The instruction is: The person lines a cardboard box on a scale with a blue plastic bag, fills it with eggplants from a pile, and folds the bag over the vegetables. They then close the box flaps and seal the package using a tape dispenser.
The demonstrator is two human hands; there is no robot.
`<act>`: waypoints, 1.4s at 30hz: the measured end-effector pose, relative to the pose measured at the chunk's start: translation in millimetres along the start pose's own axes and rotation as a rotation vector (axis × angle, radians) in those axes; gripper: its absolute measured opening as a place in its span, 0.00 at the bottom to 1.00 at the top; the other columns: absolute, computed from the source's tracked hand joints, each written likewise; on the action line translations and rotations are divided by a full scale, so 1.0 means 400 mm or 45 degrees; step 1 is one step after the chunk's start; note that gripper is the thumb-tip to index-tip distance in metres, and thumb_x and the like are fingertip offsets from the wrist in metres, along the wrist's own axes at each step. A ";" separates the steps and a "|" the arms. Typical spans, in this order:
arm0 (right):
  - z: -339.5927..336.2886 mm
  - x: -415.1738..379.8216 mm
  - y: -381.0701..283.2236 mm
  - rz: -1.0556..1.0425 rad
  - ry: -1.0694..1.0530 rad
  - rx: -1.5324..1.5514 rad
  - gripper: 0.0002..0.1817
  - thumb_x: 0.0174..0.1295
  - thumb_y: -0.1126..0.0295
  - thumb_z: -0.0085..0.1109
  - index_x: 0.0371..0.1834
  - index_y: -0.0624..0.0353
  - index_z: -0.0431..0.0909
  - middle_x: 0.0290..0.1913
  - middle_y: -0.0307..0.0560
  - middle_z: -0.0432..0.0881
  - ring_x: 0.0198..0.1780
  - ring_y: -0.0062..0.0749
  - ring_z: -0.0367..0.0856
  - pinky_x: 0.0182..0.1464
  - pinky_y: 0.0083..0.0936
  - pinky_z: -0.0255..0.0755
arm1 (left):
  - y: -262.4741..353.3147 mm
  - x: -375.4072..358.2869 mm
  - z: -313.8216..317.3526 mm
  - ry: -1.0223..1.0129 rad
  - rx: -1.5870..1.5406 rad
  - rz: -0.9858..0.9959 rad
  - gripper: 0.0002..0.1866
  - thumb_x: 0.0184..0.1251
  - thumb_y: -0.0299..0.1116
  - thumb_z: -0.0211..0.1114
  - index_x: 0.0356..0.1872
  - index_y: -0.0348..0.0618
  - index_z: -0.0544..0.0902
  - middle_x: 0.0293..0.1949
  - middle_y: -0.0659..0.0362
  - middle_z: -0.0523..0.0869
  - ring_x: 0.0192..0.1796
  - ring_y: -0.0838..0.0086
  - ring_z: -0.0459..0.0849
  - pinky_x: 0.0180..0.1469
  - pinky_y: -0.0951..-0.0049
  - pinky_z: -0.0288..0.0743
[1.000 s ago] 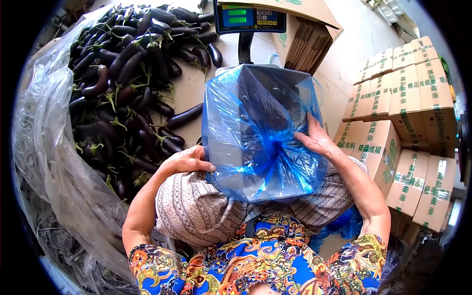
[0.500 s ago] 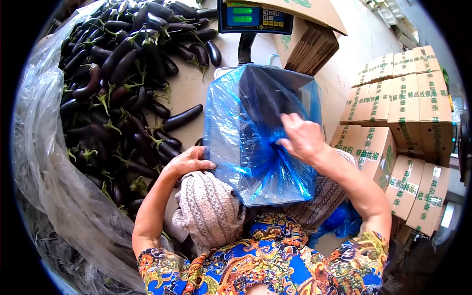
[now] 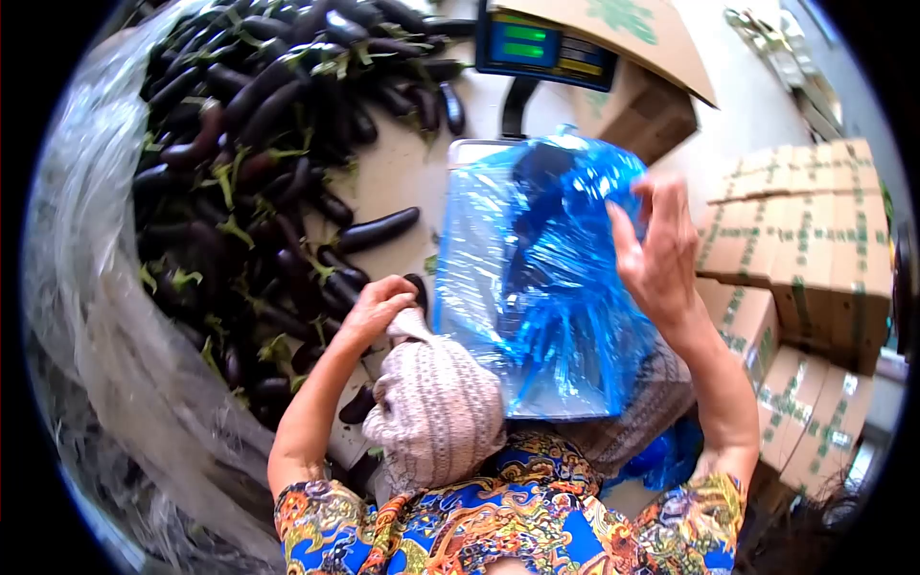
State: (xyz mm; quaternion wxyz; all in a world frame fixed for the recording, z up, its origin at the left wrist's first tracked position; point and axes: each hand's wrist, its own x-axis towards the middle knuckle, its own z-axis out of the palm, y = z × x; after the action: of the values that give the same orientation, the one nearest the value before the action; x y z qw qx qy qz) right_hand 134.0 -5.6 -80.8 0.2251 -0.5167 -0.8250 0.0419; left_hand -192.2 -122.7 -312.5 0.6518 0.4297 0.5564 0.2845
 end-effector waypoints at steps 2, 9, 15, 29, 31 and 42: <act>0.023 -0.063 0.008 -0.003 -0.542 -0.098 0.17 0.56 0.72 0.66 0.48 0.62 0.74 0.37 0.58 0.79 0.37 0.55 0.83 0.39 0.44 0.79 | -0.057 -0.012 0.009 0.025 0.041 -0.037 0.10 0.68 0.31 0.64 0.44 0.35 0.82 0.35 0.59 0.85 0.38 0.78 0.83 0.44 0.76 0.78; 0.355 -0.144 0.142 0.002 -1.198 0.233 0.39 0.55 0.71 0.60 0.73 0.60 0.58 0.52 0.68 0.79 0.56 0.61 0.76 0.58 0.43 0.72 | -0.138 -0.003 -0.026 0.294 0.616 0.034 0.12 0.61 0.29 0.59 0.43 0.34 0.81 0.34 0.48 0.86 0.41 0.54 0.85 0.48 0.61 0.78; 0.791 -0.252 0.202 0.247 -1.464 0.423 0.27 0.61 0.67 0.60 0.64 0.59 0.73 0.57 0.63 0.79 0.60 0.51 0.77 0.63 0.35 0.69 | -0.156 0.154 -0.150 0.708 1.261 0.419 0.31 0.48 0.21 0.64 0.60 0.38 0.73 0.59 0.46 0.75 0.60 0.48 0.72 0.61 0.54 0.69; 0.824 -0.234 0.392 0.271 -1.553 0.764 0.20 0.68 0.59 0.53 0.59 0.56 0.79 0.58 0.53 0.81 0.55 0.38 0.79 0.59 0.33 0.71 | -0.064 0.283 -0.193 0.686 0.996 0.284 0.28 0.40 0.34 0.73 0.46 0.37 0.76 0.43 0.48 0.78 0.47 0.50 0.78 0.47 0.56 0.75; 0.645 -0.115 0.298 0.329 -1.597 0.708 0.21 0.64 0.59 0.55 0.57 0.58 0.80 0.54 0.55 0.83 0.53 0.39 0.80 0.56 0.32 0.72 | 0.126 0.226 -0.180 0.478 0.189 0.006 0.27 0.52 0.42 0.72 0.50 0.37 0.76 0.38 0.54 0.84 0.38 0.67 0.83 0.44 0.69 0.77; 0.008 0.120 -0.026 0.411 -0.870 1.571 0.35 0.67 0.50 0.60 0.69 0.63 0.64 0.63 0.56 0.75 0.64 0.38 0.73 0.66 0.33 0.67 | 0.595 0.041 0.102 -0.240 -0.507 0.537 0.44 0.63 0.51 0.64 0.72 0.35 0.56 0.57 0.46 0.77 0.58 0.61 0.79 0.61 0.62 0.74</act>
State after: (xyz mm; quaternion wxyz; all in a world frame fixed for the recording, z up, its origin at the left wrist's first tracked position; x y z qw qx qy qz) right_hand 106.6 31.8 -64.8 0.1965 -0.3689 -0.5888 0.6918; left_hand -123.4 -7.0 -111.2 0.6985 0.4241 0.3250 0.4760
